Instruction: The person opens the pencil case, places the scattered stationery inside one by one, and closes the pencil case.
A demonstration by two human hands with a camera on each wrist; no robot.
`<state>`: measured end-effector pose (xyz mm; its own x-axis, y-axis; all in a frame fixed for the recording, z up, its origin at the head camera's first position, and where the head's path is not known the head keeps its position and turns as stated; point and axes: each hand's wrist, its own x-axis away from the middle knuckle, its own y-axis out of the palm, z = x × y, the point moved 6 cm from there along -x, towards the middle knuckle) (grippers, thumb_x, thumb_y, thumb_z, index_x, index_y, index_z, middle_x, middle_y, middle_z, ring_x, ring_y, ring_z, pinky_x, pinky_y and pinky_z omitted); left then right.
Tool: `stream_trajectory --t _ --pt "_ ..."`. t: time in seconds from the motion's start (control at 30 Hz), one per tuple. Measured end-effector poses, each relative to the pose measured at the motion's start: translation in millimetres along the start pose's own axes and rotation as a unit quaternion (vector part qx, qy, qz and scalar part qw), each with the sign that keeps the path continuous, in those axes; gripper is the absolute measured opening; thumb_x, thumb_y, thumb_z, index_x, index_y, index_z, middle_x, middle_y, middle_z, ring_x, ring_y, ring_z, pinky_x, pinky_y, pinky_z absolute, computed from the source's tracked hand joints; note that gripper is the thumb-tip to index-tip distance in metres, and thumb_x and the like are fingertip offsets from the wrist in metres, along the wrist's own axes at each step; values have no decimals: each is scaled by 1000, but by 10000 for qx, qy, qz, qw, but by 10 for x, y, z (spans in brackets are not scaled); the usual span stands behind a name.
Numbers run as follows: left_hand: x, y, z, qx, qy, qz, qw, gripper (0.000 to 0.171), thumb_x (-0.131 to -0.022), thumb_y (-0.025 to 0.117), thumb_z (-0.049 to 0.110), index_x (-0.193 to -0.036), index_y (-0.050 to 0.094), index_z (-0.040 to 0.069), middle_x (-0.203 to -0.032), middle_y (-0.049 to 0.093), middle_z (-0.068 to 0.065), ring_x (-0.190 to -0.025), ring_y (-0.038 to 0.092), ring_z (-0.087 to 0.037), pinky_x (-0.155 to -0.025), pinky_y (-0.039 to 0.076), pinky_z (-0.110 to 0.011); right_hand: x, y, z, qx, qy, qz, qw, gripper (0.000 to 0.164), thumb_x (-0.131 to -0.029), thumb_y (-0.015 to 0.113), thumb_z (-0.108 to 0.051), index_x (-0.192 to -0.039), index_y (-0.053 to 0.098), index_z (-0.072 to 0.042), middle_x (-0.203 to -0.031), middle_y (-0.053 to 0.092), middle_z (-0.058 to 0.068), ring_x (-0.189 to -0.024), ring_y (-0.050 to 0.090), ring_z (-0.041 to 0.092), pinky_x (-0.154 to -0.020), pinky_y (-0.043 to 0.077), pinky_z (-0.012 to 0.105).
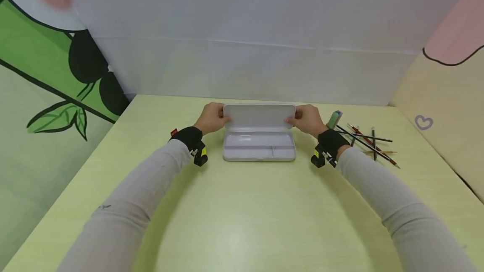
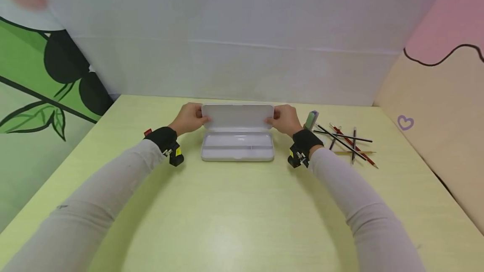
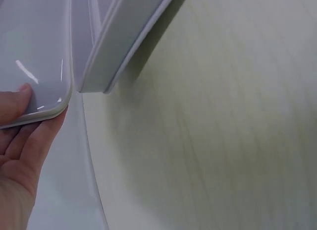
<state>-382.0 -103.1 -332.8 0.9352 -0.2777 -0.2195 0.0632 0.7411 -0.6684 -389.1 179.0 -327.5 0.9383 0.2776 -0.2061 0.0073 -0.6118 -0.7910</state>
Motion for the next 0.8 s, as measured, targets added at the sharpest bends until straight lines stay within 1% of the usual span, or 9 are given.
stream_trajectory --t 0.1,0.23,0.3,0.37,0.43,0.6,0.73,0.8 --pt "21 32 -24 51 14 -93 9999 27 -87 65 2 -111 65 -10 -106 70 -28 -99 70 -36 -84 59 -40 72 30 5 -8 71 25 10000 29 -86 71 -14 -106 69 7 -95 73 25 -84 72 34 -62 51 19" --pt "38 45 -51 60 61 -116 9999 27 -87 66 2 -111 65 -10 -105 70 -27 -98 70 -35 -84 59 -42 160 64 6 -49 103 99 9999 30 -87 70 -14 -108 69 7 -96 72 25 -87 71 35 -69 57 30" --pt "47 48 -55 88 92 -107 9999 26 -87 67 2 -110 65 -10 -104 70 -27 -98 70 -36 -84 59 -42 202 75 2 -61 106 163 9998 30 -87 70 -14 -108 69 7 -96 72 25 -88 71 35 -72 58 36" --pt "61 56 -60 102 103 -115 9998 26 -87 67 3 -109 66 -9 -103 71 -27 -98 70 -35 -84 59 -42 250 94 5 -119 165 187 9996 29 -88 70 -15 -107 69 7 -96 72 26 -88 70 36 -73 58 39" --pt "80 69 -67 110 100 -131 9998 25 -87 67 4 -109 66 -8 -102 71 -26 -97 71 -35 -84 59 -41 298 121 18 -197 263 201 9993 29 -88 69 -15 -107 69 7 -97 72 25 -89 70 36 -74 58 38" --pt "170 90 -84 28 74 -170 9998 25 -87 67 6 -109 67 -7 -103 72 -24 -98 71 -33 -84 59 -40 418 200 33 -389 451 215 9980 29 -89 68 -17 -108 69 6 -98 72 24 -90 70 34 -72 58 32" --pt "252 83 -97 56 76 -168 9998 26 -87 67 6 -110 66 -7 -108 71 -24 -101 70 -33 -86 58 -41 494 242 -4 -456 518 273 9972 30 -89 69 -17 -108 69 6 -98 72 25 -90 70 35 -72 57 32" --pt "289 79 -110 89 105 -172 9998 27 -87 67 6 -111 66 -7 -109 70 -24 -102 70 -34 -87 58 -41 528 263 -28 -462 617 283 9966 30 -89 69 -17 -108 69 6 -100 72 24 -92 70 35 -73 58 33"
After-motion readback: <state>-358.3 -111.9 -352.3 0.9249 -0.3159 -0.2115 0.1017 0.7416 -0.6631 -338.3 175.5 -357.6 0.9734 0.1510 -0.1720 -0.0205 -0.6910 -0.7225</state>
